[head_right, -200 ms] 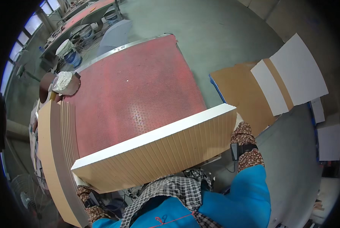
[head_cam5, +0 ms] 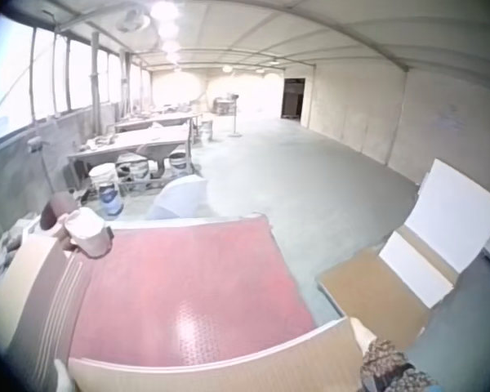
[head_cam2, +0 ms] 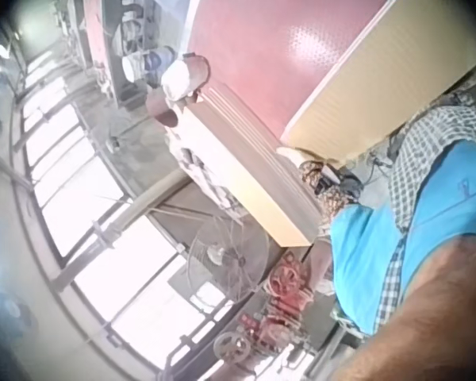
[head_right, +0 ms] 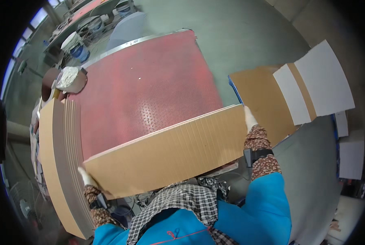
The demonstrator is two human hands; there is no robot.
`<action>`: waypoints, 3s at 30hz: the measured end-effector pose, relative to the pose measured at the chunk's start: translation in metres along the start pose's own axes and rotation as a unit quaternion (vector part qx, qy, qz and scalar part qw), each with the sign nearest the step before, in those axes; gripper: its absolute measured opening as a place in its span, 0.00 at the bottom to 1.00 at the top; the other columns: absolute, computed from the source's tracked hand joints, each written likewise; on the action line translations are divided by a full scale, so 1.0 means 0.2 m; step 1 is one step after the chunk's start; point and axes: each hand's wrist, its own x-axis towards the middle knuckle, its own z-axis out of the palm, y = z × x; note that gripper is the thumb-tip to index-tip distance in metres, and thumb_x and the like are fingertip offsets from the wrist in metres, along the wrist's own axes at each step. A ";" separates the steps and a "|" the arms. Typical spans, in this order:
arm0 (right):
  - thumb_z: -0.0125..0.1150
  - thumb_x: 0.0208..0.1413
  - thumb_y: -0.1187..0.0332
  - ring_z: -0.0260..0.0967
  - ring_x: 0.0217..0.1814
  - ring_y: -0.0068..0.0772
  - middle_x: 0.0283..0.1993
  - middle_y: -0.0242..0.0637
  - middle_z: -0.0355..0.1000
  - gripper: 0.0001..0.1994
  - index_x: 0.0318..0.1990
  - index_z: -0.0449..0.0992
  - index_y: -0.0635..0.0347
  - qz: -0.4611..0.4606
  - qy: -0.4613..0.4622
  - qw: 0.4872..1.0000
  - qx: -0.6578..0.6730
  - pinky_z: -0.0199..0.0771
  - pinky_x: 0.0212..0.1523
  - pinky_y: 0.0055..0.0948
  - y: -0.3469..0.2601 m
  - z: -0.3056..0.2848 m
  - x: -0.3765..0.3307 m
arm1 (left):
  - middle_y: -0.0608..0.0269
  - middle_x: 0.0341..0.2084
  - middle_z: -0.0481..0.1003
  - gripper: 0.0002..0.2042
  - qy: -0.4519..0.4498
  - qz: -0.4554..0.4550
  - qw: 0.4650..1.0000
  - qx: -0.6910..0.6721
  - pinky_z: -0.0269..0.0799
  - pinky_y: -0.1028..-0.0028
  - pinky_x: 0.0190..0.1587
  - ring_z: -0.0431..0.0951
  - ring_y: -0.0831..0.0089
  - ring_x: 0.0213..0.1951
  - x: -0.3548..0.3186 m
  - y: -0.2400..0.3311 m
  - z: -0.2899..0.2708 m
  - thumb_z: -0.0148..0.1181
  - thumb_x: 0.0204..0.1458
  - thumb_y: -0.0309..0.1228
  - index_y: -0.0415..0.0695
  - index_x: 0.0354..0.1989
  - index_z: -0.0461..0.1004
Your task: The person is applying edging tape to the side of a wooden furniture panel and trimming it.
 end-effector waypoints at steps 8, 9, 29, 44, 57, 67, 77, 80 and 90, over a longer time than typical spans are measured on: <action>0.37 0.64 0.25 0.70 0.69 0.50 0.65 0.54 0.74 0.50 0.63 0.74 0.73 -0.086 0.096 0.943 -0.308 0.65 0.70 0.41 0.17 -0.04 0.20 | 0.40 0.74 0.58 0.53 0.112 0.039 0.955 0.271 0.49 0.52 0.76 0.57 0.50 0.75 0.14 0.01 0.05 0.33 0.57 0.77 0.38 0.75 0.59; 0.37 0.64 0.25 0.70 0.69 0.50 0.65 0.54 0.74 0.50 0.63 0.74 0.73 -0.086 0.084 0.939 -0.321 0.65 0.70 0.41 0.19 -0.01 0.19 | 0.41 0.73 0.61 0.51 0.097 0.053 0.960 0.259 0.51 0.53 0.75 0.59 0.51 0.74 0.16 -0.01 0.01 0.36 0.59 0.74 0.38 0.74 0.61; 0.43 0.71 0.36 0.73 0.66 0.45 0.70 0.42 0.70 0.36 0.74 0.63 0.55 -0.037 -0.077 0.992 -0.094 0.81 0.59 0.46 0.20 -0.26 -0.53 | 0.44 0.52 0.81 0.28 0.055 0.230 0.945 0.225 0.72 0.66 0.59 0.80 0.61 0.55 -0.32 -0.41 -0.09 0.58 0.56 0.42 0.35 0.62 0.75; 0.50 0.70 0.39 0.69 0.66 0.40 0.67 0.40 0.71 0.36 0.69 0.68 0.63 -0.426 -0.088 0.706 -0.559 0.73 0.61 0.38 0.12 0.08 -0.72 | 0.45 0.51 0.81 0.24 0.204 0.280 0.899 0.268 0.74 0.55 0.60 0.80 0.48 0.55 -0.48 -0.30 0.06 0.51 0.58 0.49 0.45 0.49 0.84; 0.50 0.69 0.39 0.68 0.67 0.41 0.68 0.42 0.70 0.37 0.70 0.68 0.63 -0.416 -0.266 0.532 -0.687 0.71 0.64 0.37 0.44 0.57 -0.39 | 0.42 0.30 0.83 0.22 0.348 0.263 0.888 0.143 0.80 0.52 0.47 0.85 0.47 0.39 -0.47 -0.44 0.10 0.55 0.53 0.47 0.40 0.31 0.85; 0.51 0.69 0.39 0.67 0.68 0.42 0.69 0.44 0.69 0.37 0.70 0.67 0.63 -0.413 -0.305 0.474 -0.715 0.69 0.66 0.37 0.59 0.86 -0.24 | 0.46 0.30 0.82 0.19 0.354 0.263 0.884 0.152 0.76 0.47 0.44 0.83 0.47 0.39 -0.51 -0.43 0.27 0.57 0.53 0.46 0.41 0.27 0.82; 0.51 0.69 0.39 0.67 0.69 0.43 0.69 0.45 0.69 0.38 0.71 0.67 0.64 -0.415 -0.339 0.446 -0.717 0.67 0.67 0.37 0.63 1.05 -0.13 | 0.43 0.45 0.76 0.19 0.389 0.253 0.885 0.045 0.70 0.48 0.54 0.75 0.45 0.51 -0.38 -0.47 0.42 0.62 0.54 0.43 0.38 0.43 0.77; 0.51 0.69 0.39 0.66 0.70 0.43 0.70 0.46 0.69 0.38 0.71 0.67 0.64 -0.415 -0.343 0.445 -0.716 0.66 0.68 0.37 0.60 1.06 -0.11 | 0.42 0.51 0.72 0.24 0.420 0.261 0.869 -0.006 0.68 0.49 0.58 0.72 0.45 0.56 -0.39 -0.48 0.53 0.64 0.53 0.39 0.37 0.54 0.70; 0.52 0.68 0.38 0.66 0.71 0.44 0.70 0.47 0.68 0.38 0.72 0.66 0.64 -0.414 -0.343 0.433 -0.723 0.64 0.70 0.37 0.54 1.17 -0.10 | 0.38 0.64 0.62 0.41 0.603 0.277 0.735 -0.144 0.59 0.49 0.69 0.62 0.37 0.67 -0.33 -0.58 0.70 0.68 0.52 0.31 0.36 0.72 0.53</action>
